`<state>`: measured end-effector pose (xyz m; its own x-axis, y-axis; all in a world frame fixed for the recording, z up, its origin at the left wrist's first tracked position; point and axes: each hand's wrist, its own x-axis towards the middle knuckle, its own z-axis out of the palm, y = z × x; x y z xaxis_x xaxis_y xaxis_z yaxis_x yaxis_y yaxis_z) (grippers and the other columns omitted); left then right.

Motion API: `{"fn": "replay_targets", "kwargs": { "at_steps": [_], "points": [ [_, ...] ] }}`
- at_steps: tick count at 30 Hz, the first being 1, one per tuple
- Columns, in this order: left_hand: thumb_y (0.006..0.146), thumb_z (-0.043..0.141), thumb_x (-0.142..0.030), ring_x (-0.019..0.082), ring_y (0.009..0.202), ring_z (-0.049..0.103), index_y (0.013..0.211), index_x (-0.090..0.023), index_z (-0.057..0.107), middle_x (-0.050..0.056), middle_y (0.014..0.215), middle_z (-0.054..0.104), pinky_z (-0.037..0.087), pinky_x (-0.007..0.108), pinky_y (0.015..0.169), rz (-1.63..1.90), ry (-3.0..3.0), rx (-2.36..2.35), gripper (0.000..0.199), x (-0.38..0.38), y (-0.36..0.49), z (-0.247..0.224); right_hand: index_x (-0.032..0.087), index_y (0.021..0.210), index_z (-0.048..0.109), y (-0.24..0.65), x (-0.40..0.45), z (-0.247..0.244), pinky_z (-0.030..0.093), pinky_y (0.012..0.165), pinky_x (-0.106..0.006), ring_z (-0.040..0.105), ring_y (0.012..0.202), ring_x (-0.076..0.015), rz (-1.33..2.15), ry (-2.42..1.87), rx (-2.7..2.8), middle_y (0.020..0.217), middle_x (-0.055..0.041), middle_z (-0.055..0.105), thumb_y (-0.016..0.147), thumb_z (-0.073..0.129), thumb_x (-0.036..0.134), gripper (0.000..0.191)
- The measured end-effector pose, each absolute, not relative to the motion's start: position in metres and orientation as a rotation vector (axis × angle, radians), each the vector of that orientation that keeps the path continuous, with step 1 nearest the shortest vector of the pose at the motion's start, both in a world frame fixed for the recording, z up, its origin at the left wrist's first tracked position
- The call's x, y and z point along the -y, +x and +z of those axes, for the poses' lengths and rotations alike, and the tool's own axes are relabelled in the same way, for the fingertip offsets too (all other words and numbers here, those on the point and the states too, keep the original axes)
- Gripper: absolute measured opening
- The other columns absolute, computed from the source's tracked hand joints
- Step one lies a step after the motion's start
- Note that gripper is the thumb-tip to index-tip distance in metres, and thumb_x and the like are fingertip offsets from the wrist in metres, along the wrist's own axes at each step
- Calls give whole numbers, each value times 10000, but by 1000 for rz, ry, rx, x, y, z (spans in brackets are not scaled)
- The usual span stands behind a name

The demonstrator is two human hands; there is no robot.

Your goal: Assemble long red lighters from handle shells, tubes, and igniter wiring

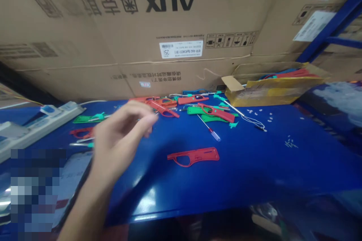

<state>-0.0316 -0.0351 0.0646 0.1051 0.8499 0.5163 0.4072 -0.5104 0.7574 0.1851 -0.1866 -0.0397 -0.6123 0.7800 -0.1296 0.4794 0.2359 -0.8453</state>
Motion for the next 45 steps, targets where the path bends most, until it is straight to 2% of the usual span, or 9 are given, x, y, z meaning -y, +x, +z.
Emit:
{"fn": "replay_targets", "kwargs": {
  "at_steps": [2,5,7,10,14,22,30,37,45],
  "points": [
    [1008,566,-378,127,646,563,807,-191,654,-13,724,598,446,252,625,1268,2094,-1227,288,4,-30,52,223,1298,621,216,175,-11,555,944,-450,640,1134,-239,1136,-1170,2200,1341,-103,623,987,624,389,352],
    [1040,461,-405,183,819,636,848,-183,671,35,855,674,473,295,766,1024,2362,-1249,361,-39,-22,25,275,1338,607,247,128,24,515,990,-430,589,1245,-246,752,-1235,2128,1391,-108,624,1034,526,341,322],
    [1053,419,-409,195,842,660,845,-184,665,48,898,699,495,313,799,862,2452,-1258,392,-54,-14,7,239,1134,696,260,81,37,528,922,-401,672,1080,-233,93,-1267,1988,1152,-84,742,1028,517,298,217],
    [1049,453,-378,202,868,672,902,-197,672,44,965,703,515,334,832,787,2526,-1211,320,-54,-5,-12,170,1043,704,276,9,35,540,812,-368,709,852,-217,-326,-1262,1947,946,-99,766,1036,437,286,291],
    [1058,459,-326,228,1093,633,1104,-209,630,67,1167,666,516,375,966,788,2702,-1120,212,-43,-9,-23,180,961,734,296,-34,5,555,760,-385,721,820,-249,-279,-1290,2095,934,-112,776,1006,477,343,308],
    [1057,487,-286,260,1314,512,1319,-218,552,93,1424,577,411,467,1123,729,2795,-1083,279,-42,-17,-25,232,1215,698,304,-25,-16,563,955,-498,684,1109,-287,-43,-1361,2178,1184,-107,737,1049,420,450,391],
    [1047,526,-361,262,1142,595,1225,-211,613,74,1270,657,430,435,993,533,2854,-1186,249,-40,-18,-21,216,1523,448,303,-25,-21,424,1156,-555,460,1430,-345,31,-1448,2338,1565,-164,452,972,534,587,670],
    [1072,483,-360,230,1081,658,1126,-200,632,47,1160,711,425,395,938,604,2769,-1315,226,-44,-24,-20,188,1490,483,312,-27,-26,456,1113,-587,548,1346,-353,48,-1460,2321,1452,-178,583,1022,446,518,575],
    [1064,490,-313,229,1022,684,1057,-201,668,44,1061,734,454,374,891,430,2798,-1522,210,-45,-30,-15,194,1557,399,322,-33,-30,508,1062,-566,573,1331,-365,92,-1579,2230,1433,-187,602,972,513,569,704]
  ]
}}
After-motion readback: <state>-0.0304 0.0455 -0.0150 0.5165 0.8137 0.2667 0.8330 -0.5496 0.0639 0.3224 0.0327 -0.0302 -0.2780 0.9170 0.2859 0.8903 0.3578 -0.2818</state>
